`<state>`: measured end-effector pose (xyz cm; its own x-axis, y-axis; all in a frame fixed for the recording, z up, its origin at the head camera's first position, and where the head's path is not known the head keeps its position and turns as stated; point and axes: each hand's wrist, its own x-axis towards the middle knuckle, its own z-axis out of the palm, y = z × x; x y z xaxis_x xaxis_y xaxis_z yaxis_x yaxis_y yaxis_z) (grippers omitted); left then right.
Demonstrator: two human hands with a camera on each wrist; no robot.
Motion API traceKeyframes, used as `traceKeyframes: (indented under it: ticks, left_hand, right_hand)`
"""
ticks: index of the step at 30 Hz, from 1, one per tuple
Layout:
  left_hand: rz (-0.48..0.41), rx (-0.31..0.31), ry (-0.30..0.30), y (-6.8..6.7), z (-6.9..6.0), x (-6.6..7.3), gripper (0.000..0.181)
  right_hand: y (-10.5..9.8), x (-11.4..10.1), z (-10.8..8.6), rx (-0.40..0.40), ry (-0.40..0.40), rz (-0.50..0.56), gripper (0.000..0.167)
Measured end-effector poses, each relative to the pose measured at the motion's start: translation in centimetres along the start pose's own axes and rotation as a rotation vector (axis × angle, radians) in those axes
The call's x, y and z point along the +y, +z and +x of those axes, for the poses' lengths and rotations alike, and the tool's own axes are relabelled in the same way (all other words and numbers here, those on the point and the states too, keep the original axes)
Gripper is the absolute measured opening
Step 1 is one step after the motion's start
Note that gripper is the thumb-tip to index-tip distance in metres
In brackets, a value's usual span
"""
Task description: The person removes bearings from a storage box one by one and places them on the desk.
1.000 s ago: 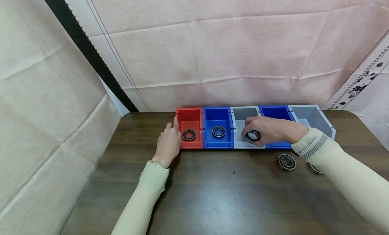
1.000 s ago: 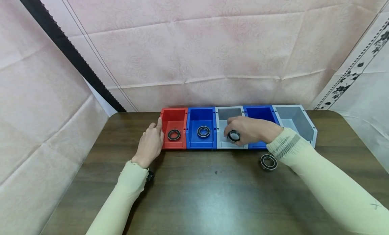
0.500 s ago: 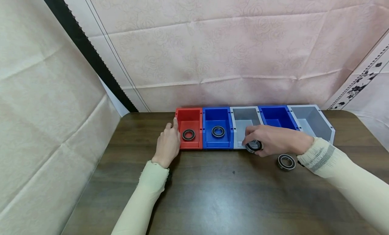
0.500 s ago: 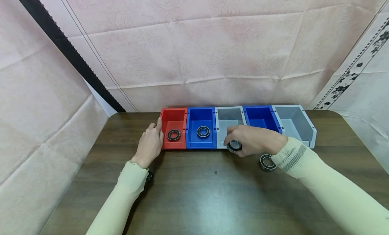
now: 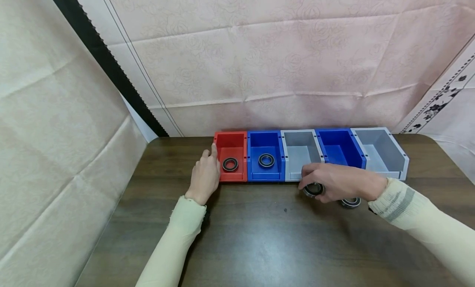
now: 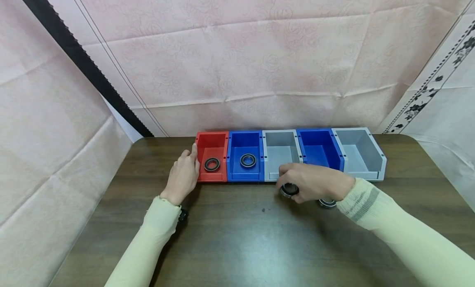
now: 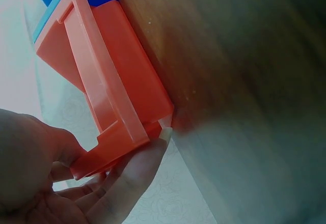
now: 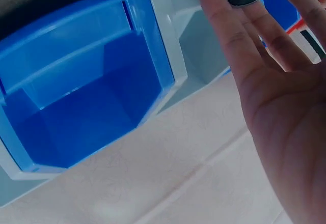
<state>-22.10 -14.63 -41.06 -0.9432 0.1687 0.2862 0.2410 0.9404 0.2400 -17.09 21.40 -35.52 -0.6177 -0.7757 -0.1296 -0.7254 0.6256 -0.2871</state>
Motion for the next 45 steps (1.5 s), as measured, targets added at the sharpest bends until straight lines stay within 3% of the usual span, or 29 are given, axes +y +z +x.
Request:
traceKeyframes:
  ticks: [8,23,31,45]
  left_hand:
    - [0.007,-0.002,-0.008,0.1,0.0,0.0,0.058]
    - [0.025,0.028,0.014,0.1,0.0,0.0,0.056]
    - [0.023,0.005,-0.006,0.1,0.0,0.0,0.058]
    - [0.041,0.064,0.041,0.4,-0.1,-0.1,0.052]
  right_hand:
    - [1.3,-0.5,-0.1,-0.026,-0.016,0.030,0.040]
    - [3.2,-0.4,0.0,-0.002,-0.023,-0.027,0.037]
    - [3.7,-0.3,-0.1,-0.016,-0.010,-0.032,0.037]
    - [4.2,-0.3,-0.2,0.069,-0.072,-0.106,0.042]
